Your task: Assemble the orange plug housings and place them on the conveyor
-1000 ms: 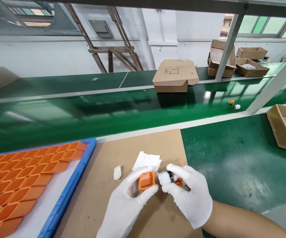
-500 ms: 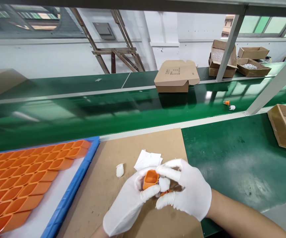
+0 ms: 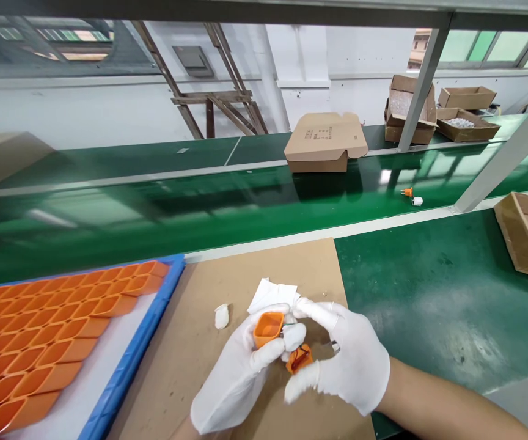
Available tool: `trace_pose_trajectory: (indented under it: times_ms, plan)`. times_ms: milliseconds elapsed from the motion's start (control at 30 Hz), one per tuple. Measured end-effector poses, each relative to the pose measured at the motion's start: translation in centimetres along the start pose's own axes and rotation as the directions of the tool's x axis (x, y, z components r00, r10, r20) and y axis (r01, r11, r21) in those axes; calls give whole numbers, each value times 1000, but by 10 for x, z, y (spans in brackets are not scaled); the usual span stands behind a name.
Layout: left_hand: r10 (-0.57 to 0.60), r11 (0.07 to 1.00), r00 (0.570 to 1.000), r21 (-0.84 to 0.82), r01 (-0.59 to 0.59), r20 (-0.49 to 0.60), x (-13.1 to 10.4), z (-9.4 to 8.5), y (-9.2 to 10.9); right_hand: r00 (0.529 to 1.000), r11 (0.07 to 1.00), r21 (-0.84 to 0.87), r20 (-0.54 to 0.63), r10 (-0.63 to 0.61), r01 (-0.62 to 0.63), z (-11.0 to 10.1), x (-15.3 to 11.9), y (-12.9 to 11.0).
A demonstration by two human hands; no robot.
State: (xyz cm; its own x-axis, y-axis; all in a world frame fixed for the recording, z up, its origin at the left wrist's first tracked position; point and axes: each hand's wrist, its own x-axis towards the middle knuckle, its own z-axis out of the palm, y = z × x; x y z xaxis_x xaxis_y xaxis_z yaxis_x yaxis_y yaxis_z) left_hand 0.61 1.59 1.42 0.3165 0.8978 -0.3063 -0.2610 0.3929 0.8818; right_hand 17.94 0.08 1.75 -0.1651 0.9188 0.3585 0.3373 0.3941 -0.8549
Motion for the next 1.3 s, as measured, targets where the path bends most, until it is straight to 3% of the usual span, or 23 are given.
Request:
trace_pose_trajectory:
  times_ms: [100, 200, 300, 433, 500, 567, 667, 767, 833, 933, 1033, 1133, 1300]
  plan:
    - [11, 999, 1000, -39, -10, 15, -2, -1, 1, 995, 995, -39, -34, 92, -93, 1, 1, -3]
    - [-4, 999, 1000, -51, 5, 20, -2, -5, -2, 999, 999, -49, -45, -24, 22, 2, -1, -2]
    - [17, 998, 1000, -54, -16, 17, -1, -8, -6, 993, 972, -211, -41, -109, 98, 3, -6, 2]
    - [15, 999, 997, -51, -19, -76, 1, -5, -15, 976, 842, -496, 64, -210, 214, 7, -16, 10]
    - [9, 998, 993, -53, -15, -118, 1, -3, -17, 967, 796, -551, 109, -230, 252, 8, -17, 11]
    - [19, 998, 990, -59, -28, -141, 1, -1, -17, 973, 844, -484, 93, -212, 230, 8, -14, 9]
    - [27, 997, 988, -74, -39, -154, -2, 0, -13, 993, 966, -231, 7, -116, 114, 7, -9, 4]
    - [28, 999, 989, -25, -32, -145, -6, -2, -8, 997, 999, -20, -60, -50, 49, 5, -5, 3]
    - [91, 993, 987, 83, -81, -130, -7, -5, -5, 995, 999, 36, -100, 12, -8, 3, -5, 6]
    - [228, 930, 967, 319, -181, -116, -6, -9, -2, 980, 990, 49, -143, 138, -132, 0, -5, 10]
    - [307, 839, 940, 509, -194, -147, -4, -10, -4, 988, 991, 88, -109, 110, -101, -2, -4, 10]
    - [346, 787, 931, 576, -220, -116, -3, -10, -9, 997, 998, 58, -71, 2, 2, -1, -5, 7]
    - [416, 723, 909, 612, -322, -14, -4, -13, -17, 988, 995, -97, -153, -13, -2, -1, -7, 4]
